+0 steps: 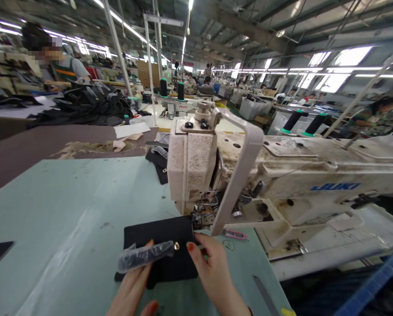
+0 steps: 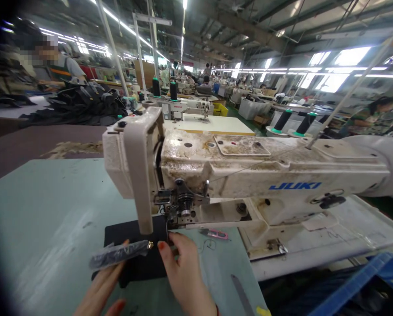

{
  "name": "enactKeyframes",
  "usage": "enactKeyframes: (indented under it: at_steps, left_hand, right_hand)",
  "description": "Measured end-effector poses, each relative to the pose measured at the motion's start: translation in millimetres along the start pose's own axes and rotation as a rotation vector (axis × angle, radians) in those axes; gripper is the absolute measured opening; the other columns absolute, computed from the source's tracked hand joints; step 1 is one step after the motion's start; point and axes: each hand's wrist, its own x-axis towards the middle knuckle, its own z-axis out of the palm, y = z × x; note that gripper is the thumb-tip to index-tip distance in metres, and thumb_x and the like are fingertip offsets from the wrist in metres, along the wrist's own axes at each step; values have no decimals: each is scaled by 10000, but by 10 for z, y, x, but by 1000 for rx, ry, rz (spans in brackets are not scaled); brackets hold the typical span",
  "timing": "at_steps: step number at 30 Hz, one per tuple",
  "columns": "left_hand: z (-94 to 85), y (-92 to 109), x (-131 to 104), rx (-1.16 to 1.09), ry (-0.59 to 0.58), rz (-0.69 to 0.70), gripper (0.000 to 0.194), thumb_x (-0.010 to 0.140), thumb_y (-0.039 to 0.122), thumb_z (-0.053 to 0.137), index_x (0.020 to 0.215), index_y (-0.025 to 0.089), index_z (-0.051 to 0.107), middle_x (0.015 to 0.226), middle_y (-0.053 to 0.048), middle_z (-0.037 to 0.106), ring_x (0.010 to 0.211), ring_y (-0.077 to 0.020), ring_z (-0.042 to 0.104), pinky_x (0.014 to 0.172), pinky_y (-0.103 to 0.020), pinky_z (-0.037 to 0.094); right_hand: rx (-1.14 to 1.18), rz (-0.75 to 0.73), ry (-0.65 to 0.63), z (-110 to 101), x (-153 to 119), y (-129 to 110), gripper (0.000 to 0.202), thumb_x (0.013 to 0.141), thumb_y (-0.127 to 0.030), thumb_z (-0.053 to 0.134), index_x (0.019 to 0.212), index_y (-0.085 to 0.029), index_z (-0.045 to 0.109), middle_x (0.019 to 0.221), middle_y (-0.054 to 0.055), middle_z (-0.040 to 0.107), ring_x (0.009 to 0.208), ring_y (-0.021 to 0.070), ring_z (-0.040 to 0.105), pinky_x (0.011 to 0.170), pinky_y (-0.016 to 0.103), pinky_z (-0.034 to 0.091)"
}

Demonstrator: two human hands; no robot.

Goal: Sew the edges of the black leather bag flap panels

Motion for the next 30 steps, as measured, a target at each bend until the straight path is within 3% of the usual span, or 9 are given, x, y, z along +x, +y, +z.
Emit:
enactKeyframes:
  at_steps: [1,3,5,8,11,15,23,30]
  left_hand:
    - [72,-71,106,39,9,-30,699,954,261,449,1570,306,123,1632,-120,240,1442,-380,325,1064,-553,456]
    - [125,-195,460,57,-27,63,780,941,348,503,1576,269,57,1653,-156,120,1475,-416,205,1098,-632,363]
    - [54,-268,822,74,-75,192,812,921,429,550,1571,258,93,1609,-171,275,1466,-403,252,1128,-642,298]
    - [-191,-244,1110,113,-163,305,722,886,503,599,1512,288,310,1426,-131,542,1289,-329,522,1064,-514,433]
    - [-437,-97,1125,220,-118,282,602,842,551,639,1390,340,509,1308,-84,621,1136,-320,594,946,-486,483]
    - [-587,88,1083,264,-55,266,528,834,551,646,1316,345,590,1263,-68,646,1083,-323,602,899,-488,477]
    - [-546,91,1098,259,-63,239,527,818,596,637,1281,343,626,1208,-79,671,1065,-356,613,877,-519,470]
    - [-550,9,1295,207,-60,220,496,838,587,612,1245,308,650,1182,-106,688,1048,-377,620,855,-560,479]
  right_hand:
    - [2,17,-7,48,25,-35,363,990,-404,485,918,-112,689,849,36,634,769,49,580,649,88,389]
    - [7,55,-11,119,46,-85,418,999,-416,453,825,-91,650,768,32,602,696,44,514,623,105,349]
    - [26,96,-10,158,30,-106,472,1009,-440,415,781,-77,613,732,34,570,669,44,459,610,117,320]
    - [83,156,-21,168,-21,-99,520,1003,-491,400,751,-70,573,710,35,520,660,45,404,591,129,287]
    - [161,238,-54,154,-65,-77,561,970,-568,415,743,-69,533,702,32,467,656,47,359,577,133,275]
    - [220,320,-71,143,-114,-50,603,929,-643,426,733,-76,485,691,24,399,647,46,307,564,139,260]
    - [231,356,-71,137,-127,-38,627,930,-657,422,690,-78,444,647,12,331,620,36,267,545,146,212]
    - [348,391,-30,181,30,-3,667,872,-740,447,747,-86,489,641,14,356,584,43,337,506,127,294]
